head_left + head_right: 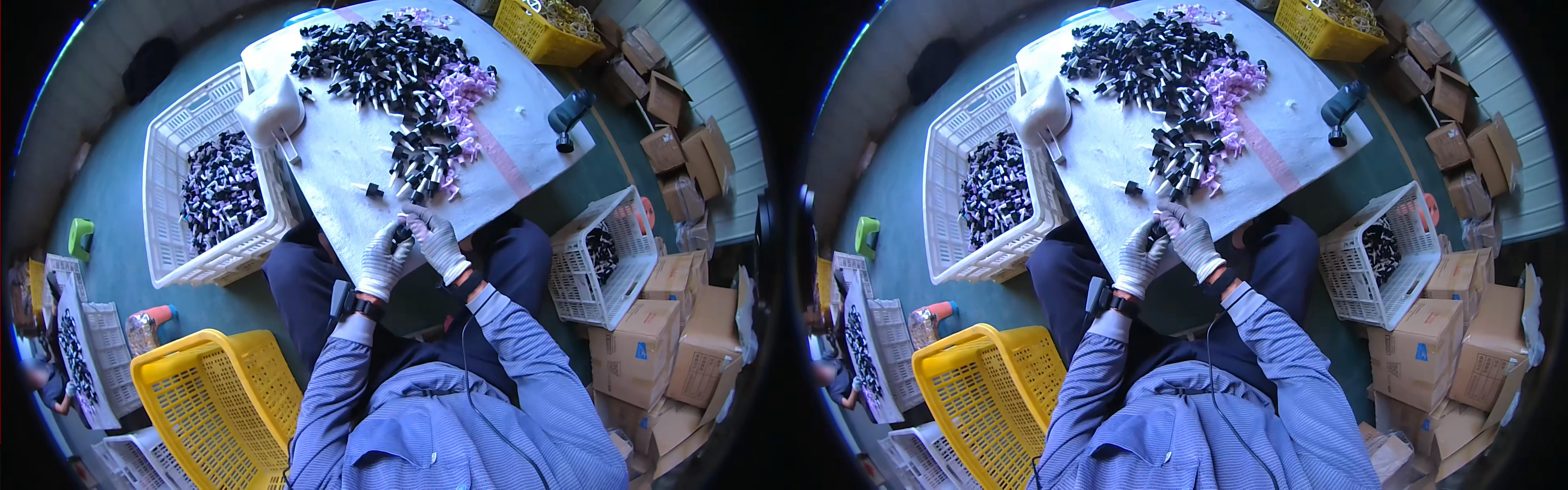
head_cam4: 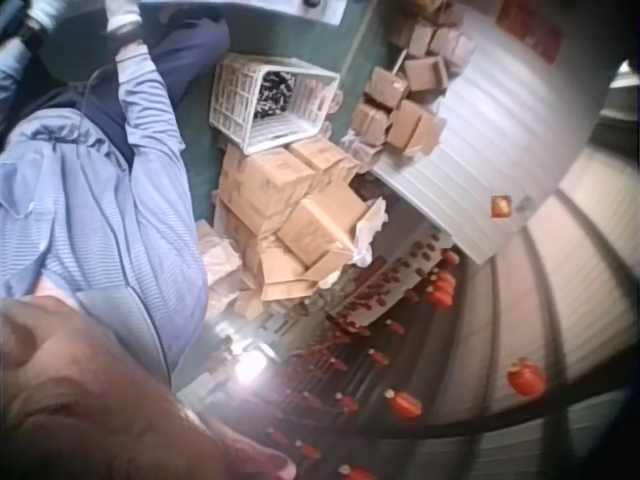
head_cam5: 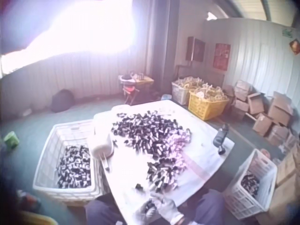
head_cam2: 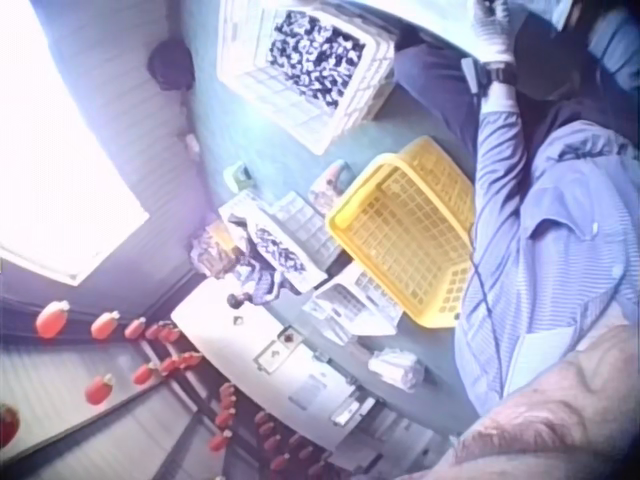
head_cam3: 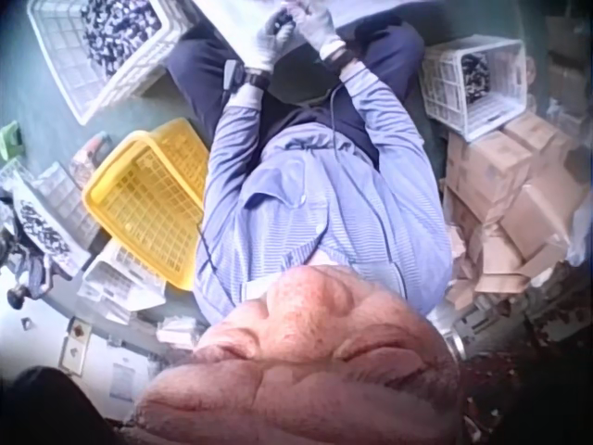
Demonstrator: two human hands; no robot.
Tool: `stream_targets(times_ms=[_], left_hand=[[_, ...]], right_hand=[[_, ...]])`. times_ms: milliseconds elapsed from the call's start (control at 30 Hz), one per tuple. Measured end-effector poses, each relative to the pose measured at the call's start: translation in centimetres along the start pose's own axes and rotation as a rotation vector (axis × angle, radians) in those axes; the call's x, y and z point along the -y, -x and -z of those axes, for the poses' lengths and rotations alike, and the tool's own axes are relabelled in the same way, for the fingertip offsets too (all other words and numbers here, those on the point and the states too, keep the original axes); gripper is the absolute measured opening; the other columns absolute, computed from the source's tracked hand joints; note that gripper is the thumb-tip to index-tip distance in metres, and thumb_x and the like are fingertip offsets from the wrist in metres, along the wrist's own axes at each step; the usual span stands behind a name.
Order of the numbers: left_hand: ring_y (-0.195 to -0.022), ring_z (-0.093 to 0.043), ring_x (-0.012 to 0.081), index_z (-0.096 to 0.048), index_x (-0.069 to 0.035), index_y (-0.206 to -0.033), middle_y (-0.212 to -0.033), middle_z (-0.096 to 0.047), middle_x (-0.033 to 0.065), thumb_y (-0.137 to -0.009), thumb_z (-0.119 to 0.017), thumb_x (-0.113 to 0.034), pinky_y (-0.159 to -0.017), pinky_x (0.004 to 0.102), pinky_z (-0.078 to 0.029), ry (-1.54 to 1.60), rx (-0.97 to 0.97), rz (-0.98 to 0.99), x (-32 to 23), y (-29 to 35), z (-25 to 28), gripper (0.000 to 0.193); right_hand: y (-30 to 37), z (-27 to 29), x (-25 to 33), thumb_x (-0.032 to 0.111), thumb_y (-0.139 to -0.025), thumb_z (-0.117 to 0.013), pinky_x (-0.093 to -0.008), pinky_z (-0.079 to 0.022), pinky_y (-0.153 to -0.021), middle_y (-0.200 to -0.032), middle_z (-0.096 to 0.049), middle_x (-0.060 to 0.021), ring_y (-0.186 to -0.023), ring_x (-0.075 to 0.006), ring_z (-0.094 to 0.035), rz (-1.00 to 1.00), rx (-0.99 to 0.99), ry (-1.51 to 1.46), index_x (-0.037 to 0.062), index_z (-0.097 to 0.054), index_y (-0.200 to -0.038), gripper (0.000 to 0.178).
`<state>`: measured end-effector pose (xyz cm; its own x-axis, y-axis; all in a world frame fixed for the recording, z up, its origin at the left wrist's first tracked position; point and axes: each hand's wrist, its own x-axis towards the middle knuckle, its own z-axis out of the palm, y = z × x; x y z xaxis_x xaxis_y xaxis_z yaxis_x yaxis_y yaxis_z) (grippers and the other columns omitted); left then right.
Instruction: Assembling small pink and black plastic components by hand at a workbench.
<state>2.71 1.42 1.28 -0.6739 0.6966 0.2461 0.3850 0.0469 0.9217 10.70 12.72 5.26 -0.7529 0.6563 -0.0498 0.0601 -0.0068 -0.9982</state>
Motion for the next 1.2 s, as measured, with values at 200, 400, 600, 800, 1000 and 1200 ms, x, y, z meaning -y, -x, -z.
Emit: stream_targets(times_ms=[200,400,600,800,1000,1200], left_hand=[[-0.086,-0.065,0.0311,-0.06,-0.006,-0.12,-0.098,-0.065,0.0167,-0.083,-0.07,-0.013,-0.077,0.0371,-0.052,-0.002,0.029,0.04,0.1,0.2,0.2,0.039],[-0.081,-0.066,0.0257,-0.06,-0.005,-0.118,-0.093,-0.067,0.0157,-0.082,-0.069,-0.011,-0.075,0.0353,-0.052,0.066,0.065,0.143,0.4,0.1,0.1,0.037],[-0.083,-0.067,0.0246,-0.061,-0.006,-0.118,-0.093,-0.068,0.0143,-0.084,-0.07,-0.017,-0.076,0.0353,-0.053,0.112,0.076,0.131,-0.4,0.0,0.6,0.037],[-0.087,-0.067,0.0282,-0.061,-0.005,-0.117,-0.096,-0.068,0.0148,-0.083,-0.072,-0.02,-0.079,0.0356,-0.052,0.127,0.088,0.036,0.5,0.2,0.7,0.038],[-0.09,-0.067,0.0285,-0.059,-0.004,-0.121,-0.101,-0.068,0.0163,-0.084,-0.07,-0.014,-0.081,0.0358,-0.052,-0.071,0.269,0.085,0.3,0.6,1.1,0.04],[-0.114,-0.06,0.0237,-0.05,-0.005,-0.132,-0.125,-0.061,0.0114,-0.087,-0.067,-0.015,-0.093,0.0336,-0.048,0.218,0.388,0.355,0.3,1.0,1.1,0.049]], right_hand=[[1.3,-0.8,0.3,0.02,-0.097,-0.06,-0.0274,-0.051,-0.084,-0.1,-0.072,-0.0087,-0.093,-0.0148,-0.067,0.042,-0.095,0.179,0.0046,-0.064,-0.122,0.03],[1.9,-1.3,0.0,0.013,-0.091,-0.063,-0.0373,-0.053,-0.069,-0.092,-0.069,-0.014,-0.078,-0.0288,-0.067,0.528,-0.162,0.78,0.0112,-0.064,-0.124,0.034],[1.9,-1.4,-0.3,0.013,-0.089,-0.064,-0.0397,-0.052,-0.07,-0.088,-0.069,-0.0112,-0.081,-0.0302,-0.066,0.546,-0.15,0.744,0.0115,-0.064,-0.124,0.034],[1.6,0.0,2.3,0.021,-0.09,-0.063,-0.0407,-0.053,-0.077,-0.099,-0.066,-0.0117,-0.09,-0.032,-0.064,0.512,-0.043,0.794,0.0092,-0.062,-0.119,0.031],[-2.9,-2.0,4.7,0.043,-0.092,-0.057,-0.0469,-0.051,-0.075,-0.09,-0.067,-0.0184,-0.083,-0.0369,-0.066,0.31,0.149,0.83,0.0095,-0.066,-0.103,0.037],[-3.8,-4.1,3.9,0.052,-0.096,-0.045,-0.0453,-0.051,-0.08,-0.088,-0.069,-0.0192,-0.09,-0.0372,-0.066,0.058,0.313,0.984,0.0094,-0.067,-0.105,0.049]])
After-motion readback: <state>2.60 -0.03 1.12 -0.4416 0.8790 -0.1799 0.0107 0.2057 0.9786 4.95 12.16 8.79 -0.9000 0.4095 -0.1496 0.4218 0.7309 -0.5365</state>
